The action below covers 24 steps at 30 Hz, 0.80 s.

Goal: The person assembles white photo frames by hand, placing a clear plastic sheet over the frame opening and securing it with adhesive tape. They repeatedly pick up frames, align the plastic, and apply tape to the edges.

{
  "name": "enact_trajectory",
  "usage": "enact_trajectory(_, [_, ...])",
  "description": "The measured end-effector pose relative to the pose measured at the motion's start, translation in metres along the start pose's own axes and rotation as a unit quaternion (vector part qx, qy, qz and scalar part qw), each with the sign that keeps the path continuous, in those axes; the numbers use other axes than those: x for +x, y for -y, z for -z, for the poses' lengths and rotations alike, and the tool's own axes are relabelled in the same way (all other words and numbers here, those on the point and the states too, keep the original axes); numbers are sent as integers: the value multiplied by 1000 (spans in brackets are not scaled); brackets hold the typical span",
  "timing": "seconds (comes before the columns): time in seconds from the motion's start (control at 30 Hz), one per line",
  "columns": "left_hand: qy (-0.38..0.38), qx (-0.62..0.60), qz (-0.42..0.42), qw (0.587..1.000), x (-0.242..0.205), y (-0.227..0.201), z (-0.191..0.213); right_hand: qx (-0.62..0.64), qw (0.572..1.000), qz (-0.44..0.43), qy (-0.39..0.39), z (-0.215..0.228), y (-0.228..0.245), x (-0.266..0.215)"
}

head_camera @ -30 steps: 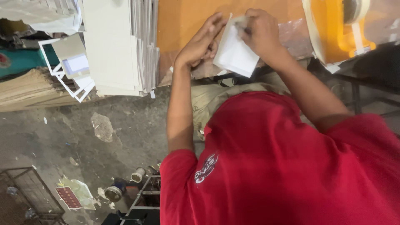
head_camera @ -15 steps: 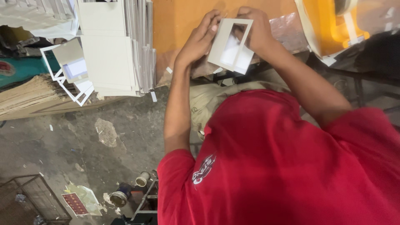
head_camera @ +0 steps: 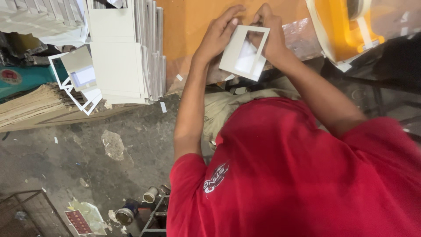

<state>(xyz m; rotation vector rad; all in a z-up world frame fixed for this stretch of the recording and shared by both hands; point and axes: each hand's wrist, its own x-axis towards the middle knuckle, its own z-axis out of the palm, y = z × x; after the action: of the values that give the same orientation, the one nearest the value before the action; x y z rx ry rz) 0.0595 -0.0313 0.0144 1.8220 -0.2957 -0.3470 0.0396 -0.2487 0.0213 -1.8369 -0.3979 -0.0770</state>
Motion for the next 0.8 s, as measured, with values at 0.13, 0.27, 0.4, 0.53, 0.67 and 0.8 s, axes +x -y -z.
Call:
enact_trajectory(0.13, [-82,-159,-77,981,-1,1,-8,-64,996,44,-45,-6,-4,3])
enact_trajectory(0.27, [-281,120,43,951,-27,-14,-5,1,998,-38,-59,-9,-13,5])
enact_trajectory(0.4, [-310,315,-105,891,-70,-35,-12,126,984,-123,2,10,-20,-4])
enact_trajectory(0.53, [-236,384,-128,883,-107,-53,-46,197,966,-168,-11,26,-12,-32])
enact_trajectory(0.67, [-214,438,-131,864,-113,-51,-84,119,977,-177,-18,43,10,-62])
enact_trajectory(0.8, [-250,419,-111,866,-116,-39,-98,120,978,-171,-19,60,36,-84])
